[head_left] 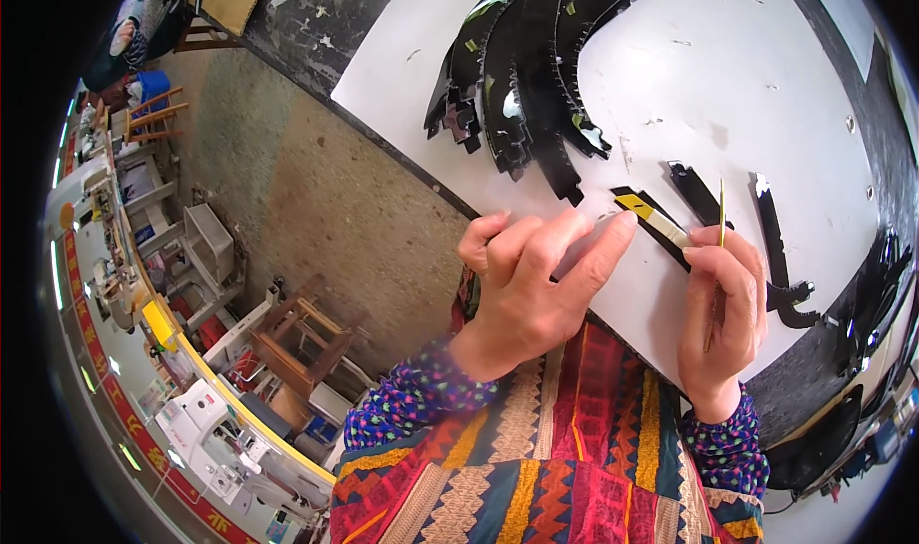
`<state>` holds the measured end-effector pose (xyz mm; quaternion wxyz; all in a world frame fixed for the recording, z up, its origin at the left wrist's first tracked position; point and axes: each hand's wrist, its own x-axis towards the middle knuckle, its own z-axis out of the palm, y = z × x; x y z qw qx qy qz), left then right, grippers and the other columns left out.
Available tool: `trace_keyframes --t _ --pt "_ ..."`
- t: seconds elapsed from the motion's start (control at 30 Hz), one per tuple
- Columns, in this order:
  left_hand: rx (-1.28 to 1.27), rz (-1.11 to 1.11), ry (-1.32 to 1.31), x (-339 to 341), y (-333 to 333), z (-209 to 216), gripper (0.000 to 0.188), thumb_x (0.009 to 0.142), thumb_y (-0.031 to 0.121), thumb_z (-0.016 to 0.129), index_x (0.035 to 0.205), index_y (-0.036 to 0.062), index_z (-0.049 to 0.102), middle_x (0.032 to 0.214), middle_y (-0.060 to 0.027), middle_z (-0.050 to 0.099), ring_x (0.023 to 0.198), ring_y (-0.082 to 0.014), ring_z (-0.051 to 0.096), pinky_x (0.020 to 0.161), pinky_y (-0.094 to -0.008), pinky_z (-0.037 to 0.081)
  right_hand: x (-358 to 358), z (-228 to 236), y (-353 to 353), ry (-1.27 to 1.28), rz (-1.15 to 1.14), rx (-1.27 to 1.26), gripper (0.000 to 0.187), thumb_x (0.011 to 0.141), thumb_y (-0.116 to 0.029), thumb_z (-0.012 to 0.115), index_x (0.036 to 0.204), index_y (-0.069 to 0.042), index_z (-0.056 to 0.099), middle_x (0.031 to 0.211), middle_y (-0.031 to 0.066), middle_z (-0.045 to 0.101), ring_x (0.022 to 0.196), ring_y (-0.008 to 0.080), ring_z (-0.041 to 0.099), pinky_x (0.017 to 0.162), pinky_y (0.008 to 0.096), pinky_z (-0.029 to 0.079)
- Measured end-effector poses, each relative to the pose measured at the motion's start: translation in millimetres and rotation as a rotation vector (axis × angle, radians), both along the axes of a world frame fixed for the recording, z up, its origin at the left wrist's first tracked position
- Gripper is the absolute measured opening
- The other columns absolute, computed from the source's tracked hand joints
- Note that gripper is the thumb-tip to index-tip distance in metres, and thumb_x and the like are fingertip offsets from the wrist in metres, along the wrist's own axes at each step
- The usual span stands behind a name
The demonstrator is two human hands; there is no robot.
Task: Apply adhesive to multiple black shoe upper components using a small applicator brush.
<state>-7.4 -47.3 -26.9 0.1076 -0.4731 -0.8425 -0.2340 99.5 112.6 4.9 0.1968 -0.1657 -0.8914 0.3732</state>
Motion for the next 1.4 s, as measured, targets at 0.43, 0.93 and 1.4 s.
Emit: trace_keyframes --t 0.43,0.93,1.4 --pt "-0.017 0.065 -0.023 5.4 4.9 0.8 0.044 0.085 0.012 0.064 0.125 0.0294 0.071 0.112 0.0058 0.052 0.102 -0.0119 0.042 0.100 -0.0413 0.027 -3.6 0.0 0.0 -0.002 0.000 0.086 0.034 0.079 0.020 0.060 0.109 0.005 0.063 0.102 0.0209 0.063 0.090 0.0317 0.065 0.078 0.0358 0.053" --pt "-0.014 0.047 -0.007 -2.8 1.6 8.7 0.037 0.087 0.019 0.063 0.122 0.0258 0.074 0.104 0.0041 0.049 0.097 -0.0135 0.043 0.087 -0.0355 0.030 -8.5 2.4 -14.6 -0.082 -0.079 0.237 0.027 0.086 0.009 0.070 0.111 0.000 0.068 0.103 0.0165 0.062 0.095 0.0324 0.063 0.083 0.0370 0.052" --pt "0.079 0.059 0.007 5.1 6.3 4.6 0.040 0.087 0.016 0.064 0.127 0.0192 0.071 0.108 0.0017 0.051 0.103 -0.0141 0.043 0.095 -0.0376 0.032 4.9 -12.3 -13.3 -0.039 -0.051 0.177 0.031 0.086 0.013 0.066 0.116 0.004 0.063 0.107 0.0192 0.058 0.094 0.0317 0.060 0.080 0.0367 0.051"
